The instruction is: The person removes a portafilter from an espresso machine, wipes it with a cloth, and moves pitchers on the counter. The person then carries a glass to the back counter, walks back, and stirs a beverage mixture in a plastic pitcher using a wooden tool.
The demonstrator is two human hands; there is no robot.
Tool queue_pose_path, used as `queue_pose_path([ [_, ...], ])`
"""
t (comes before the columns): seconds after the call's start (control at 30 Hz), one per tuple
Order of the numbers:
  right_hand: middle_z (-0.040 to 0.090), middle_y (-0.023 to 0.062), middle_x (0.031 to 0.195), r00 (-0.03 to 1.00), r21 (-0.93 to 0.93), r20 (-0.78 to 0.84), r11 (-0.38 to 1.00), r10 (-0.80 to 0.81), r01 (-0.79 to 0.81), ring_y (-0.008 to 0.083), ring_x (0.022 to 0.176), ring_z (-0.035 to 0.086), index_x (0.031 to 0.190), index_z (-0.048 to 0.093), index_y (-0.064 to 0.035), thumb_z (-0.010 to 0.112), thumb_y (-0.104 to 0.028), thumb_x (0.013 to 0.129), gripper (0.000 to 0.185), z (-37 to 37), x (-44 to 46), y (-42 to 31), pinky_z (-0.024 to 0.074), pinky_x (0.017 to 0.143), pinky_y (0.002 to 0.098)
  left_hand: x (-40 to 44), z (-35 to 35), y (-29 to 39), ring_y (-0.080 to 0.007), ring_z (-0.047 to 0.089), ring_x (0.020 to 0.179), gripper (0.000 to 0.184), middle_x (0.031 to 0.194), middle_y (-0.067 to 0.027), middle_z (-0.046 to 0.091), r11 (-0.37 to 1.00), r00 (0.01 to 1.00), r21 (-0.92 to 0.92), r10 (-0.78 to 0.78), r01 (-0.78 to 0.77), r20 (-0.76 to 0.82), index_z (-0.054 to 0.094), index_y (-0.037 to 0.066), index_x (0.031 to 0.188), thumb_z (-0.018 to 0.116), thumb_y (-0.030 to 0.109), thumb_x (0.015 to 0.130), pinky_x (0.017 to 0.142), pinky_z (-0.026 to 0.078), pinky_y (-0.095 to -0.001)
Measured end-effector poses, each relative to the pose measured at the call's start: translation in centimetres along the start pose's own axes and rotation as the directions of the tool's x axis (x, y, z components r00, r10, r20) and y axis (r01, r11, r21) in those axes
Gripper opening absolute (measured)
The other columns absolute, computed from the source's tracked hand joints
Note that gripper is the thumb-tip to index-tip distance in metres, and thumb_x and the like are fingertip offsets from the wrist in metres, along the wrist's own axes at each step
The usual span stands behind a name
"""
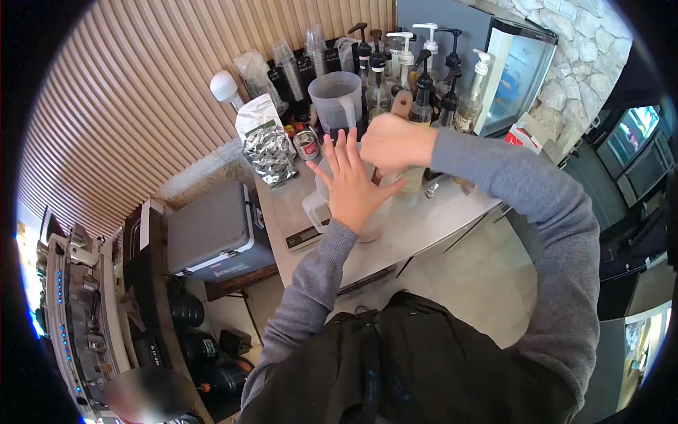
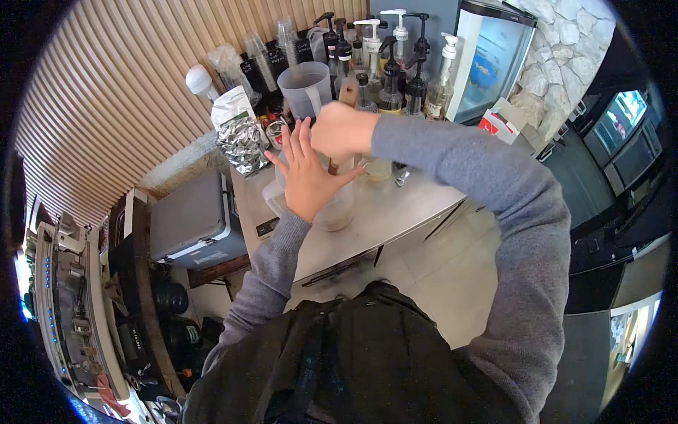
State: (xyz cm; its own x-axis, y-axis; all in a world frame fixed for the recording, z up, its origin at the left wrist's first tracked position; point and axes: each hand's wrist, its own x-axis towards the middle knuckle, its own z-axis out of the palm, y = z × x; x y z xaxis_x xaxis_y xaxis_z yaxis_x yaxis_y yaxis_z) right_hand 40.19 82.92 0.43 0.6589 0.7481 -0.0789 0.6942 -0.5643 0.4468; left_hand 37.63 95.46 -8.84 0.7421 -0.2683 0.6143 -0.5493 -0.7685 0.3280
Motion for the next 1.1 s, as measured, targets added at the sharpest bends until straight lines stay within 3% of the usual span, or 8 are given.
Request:
queue_pose_path([
  [0.17,0.063,0.0059,0.06,0.998,0.021,0.058,1.0,-0.017,0.015,0.0264,0.063,0.064,0.065,0.07,-0.0137,0.072,-0.032,0.059,0.019,-5.2,-1.3,3.1,0.0485,0.054,0.0382,0.2,-0.7,0.5,-0.0383,0.012,0.138,0.116,0.142,-0.0159,0.028,0.997,0.997,-0.075,-0.011,0.005,-0.082,0.021,0.004,0.14,0.074,0.063,0.055,0.101,-0.001,-0.0694],
  [0.33,0.062,0.0075,0.059,0.996,-0.031,-0.048,0.996,-0.081,0.079,0.0271,0.062,0.064,0.064,0.069,-0.0126,0.071,-0.031,0.06,0.019,-0.4,-0.8,2.1,0.0496,0.055,0.0394,0.3,-0.6,0.5,-0.0394,0.013,0.137,0.118,0.141,-0.0154,0.028,0.998,0.997,-0.057,-0.029,0.025,-0.068,0.021,0.005,0.14,0.077,0.061,0.053,0.101,-0.001,-0.0696],
  [0.4,0.065,0.0106,0.065,0.991,-0.016,0.055,0.992,-0.12,0.121,0.0286,0.064,0.065,0.066,0.07,-0.0064,0.07,-0.03,0.06,0.024,1.0,-0.5,1.0,0.051,0.057,0.0383,0.4,-0.6,0.7,-0.0398,0.012,0.137,0.118,0.14,-0.0152,0.028,0.999,0.996,-0.05,-0.025,0.021,-0.082,0.021,0.005,0.14,0.077,0.061,0.052,0.101,-0.001,-0.0697],
  [0.6,0.063,0.0056,0.06,0.987,0.069,-0.028,0.985,-0.156,0.158,0.0264,0.061,0.063,0.068,0.071,-0.0157,0.069,-0.032,0.062,0.017,-4.0,-2.1,5.9,0.0473,0.052,0.0403,0.4,-0.5,0.7,-0.0396,0.008,0.138,0.123,0.142,-0.0182,0.025,0.996,0.997,-0.049,-0.07,0.068,-0.038,0.018,0.005,0.14,0.079,0.062,0.05,0.1,-0.001,-0.0703],
  [0.87,0.065,0.0135,0.066,1.0,0.135,0.011,0.991,0.001,-0.002,0.0317,0.065,0.066,0.069,0.07,-0.005,0.07,-0.045,0.062,0.041,2.3,-1.7,1.7,0.0513,0.057,0.0392,0.4,-0.2,0.7,-0.0398,0.008,0.138,0.124,0.142,-0.0183,0.023,0.996,0.996,-0.021,-0.086,0.085,-0.034,0.017,0.005,0.141,0.08,0.06,0.05,0.1,-0.001,-0.0701],
  [0.97,0.066,0.0123,0.067,1.0,0.125,0.002,0.992,-0.024,0.023,0.0316,0.065,0.066,0.07,0.07,-0.0058,0.07,-0.047,0.062,0.042,-0.5,-1.9,3.5,0.0511,0.056,0.0393,0.4,-0.3,0.9,-0.0404,0.008,0.138,0.123,0.142,-0.0181,0.024,0.996,0.996,-0.026,-0.09,0.089,-0.019,0.017,0.005,0.141,0.081,0.058,0.05,0.1,-0.001,-0.07],
  [1.0,0.062,0.0091,0.059,0.995,0.088,-0.09,0.995,-0.044,0.052,0.0301,0.058,0.063,0.065,0.07,-0.0119,0.067,-0.038,0.061,0.026,-1.4,-2.0,4.8,0.0477,0.05,0.0412,0.4,-0.4,0.9,-0.0404,0.008,0.138,0.123,0.142,-0.0181,0.024,0.996,0.996,-0.021,-0.089,0.088,-0.02,0.017,0.005,0.141,0.081,0.058,0.05,0.1,-0.001,-0.07],
  [1.1,0.062,0.0082,0.059,0.999,0.099,-0.037,0.994,-0.035,0.038,0.0302,0.057,0.062,0.065,0.07,-0.0131,0.068,-0.038,0.06,0.026,-6.1,-2.8,6.2,0.0467,0.049,0.0417,0.4,-0.2,1.0,-0.0416,0.014,0.135,0.122,0.137,-0.0143,0.03,0.997,0.995,-0.011,-0.074,0.074,-0.065,0.019,0.007,0.14,0.08,0.06,0.049,0.1,0.001,-0.0705],
])
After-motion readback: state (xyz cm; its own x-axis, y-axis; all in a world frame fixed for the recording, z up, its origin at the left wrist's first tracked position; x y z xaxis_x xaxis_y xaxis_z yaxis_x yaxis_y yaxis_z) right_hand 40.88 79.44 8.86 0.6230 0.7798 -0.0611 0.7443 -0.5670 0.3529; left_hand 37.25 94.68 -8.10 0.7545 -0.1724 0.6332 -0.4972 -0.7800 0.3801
